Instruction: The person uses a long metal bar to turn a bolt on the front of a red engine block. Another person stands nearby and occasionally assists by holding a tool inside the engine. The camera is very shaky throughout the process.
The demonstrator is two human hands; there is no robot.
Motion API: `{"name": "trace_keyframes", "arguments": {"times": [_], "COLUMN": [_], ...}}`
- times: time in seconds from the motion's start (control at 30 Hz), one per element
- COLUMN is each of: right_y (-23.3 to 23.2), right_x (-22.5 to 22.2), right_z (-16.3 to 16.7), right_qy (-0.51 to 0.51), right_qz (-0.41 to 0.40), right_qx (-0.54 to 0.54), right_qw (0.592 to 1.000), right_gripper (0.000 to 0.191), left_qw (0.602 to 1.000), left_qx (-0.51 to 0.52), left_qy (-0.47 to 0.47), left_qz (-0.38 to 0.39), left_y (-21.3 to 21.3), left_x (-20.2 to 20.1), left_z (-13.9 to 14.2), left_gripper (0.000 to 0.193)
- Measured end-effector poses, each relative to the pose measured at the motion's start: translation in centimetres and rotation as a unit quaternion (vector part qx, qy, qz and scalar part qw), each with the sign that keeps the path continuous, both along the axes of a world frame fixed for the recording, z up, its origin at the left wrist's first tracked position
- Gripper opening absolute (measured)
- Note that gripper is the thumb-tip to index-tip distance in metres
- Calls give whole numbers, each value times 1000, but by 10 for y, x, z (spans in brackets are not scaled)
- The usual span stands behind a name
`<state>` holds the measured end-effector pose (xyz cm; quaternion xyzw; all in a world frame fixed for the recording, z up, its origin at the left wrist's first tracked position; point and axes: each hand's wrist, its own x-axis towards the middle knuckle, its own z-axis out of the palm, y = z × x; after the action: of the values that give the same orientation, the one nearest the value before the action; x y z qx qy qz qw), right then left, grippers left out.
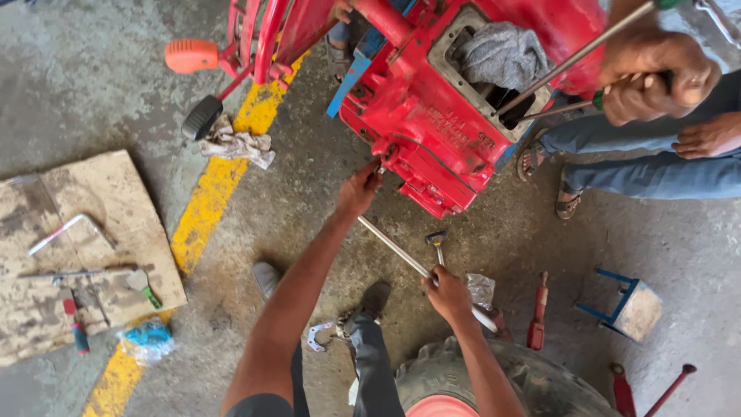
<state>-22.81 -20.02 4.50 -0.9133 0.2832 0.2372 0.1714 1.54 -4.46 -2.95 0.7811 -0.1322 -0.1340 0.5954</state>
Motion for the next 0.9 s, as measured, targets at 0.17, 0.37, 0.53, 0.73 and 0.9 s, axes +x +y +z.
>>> {"name": "trace_keyframes", "arguments": {"times": [0.17, 0.37, 0.53, 0.73, 0.9], "right_y": [-7, -3, 12, 34, 57], "right_x": [20, 26, 43, 71, 110], "right_z": [-24, -19, -26, -71, -129], "right_qy": [-90, -1, -52, -277, -418], "right_qz": [-9, -11, -12, -10, -11], "right_qx": [-60, -114, -116, -50, 54], "right_qw": [994, 993, 992, 960, 907], "right_gripper": [16, 17, 15, 14, 16], "left_qw": [992, 1000, 998, 999, 998], "left_qx": [-62, 20, 60, 52, 18], "left_qy": [104, 0, 19, -8, -52], "left_qz": [-23, -8, 27, -15, -43], "left_y": [-3, -9, -8, -2, -3], "left_x": [0, -4, -13, -20, -17], "left_z": [3, -12, -24, -36, -47], "left_gripper": [46, 36, 29, 47, 55]}}
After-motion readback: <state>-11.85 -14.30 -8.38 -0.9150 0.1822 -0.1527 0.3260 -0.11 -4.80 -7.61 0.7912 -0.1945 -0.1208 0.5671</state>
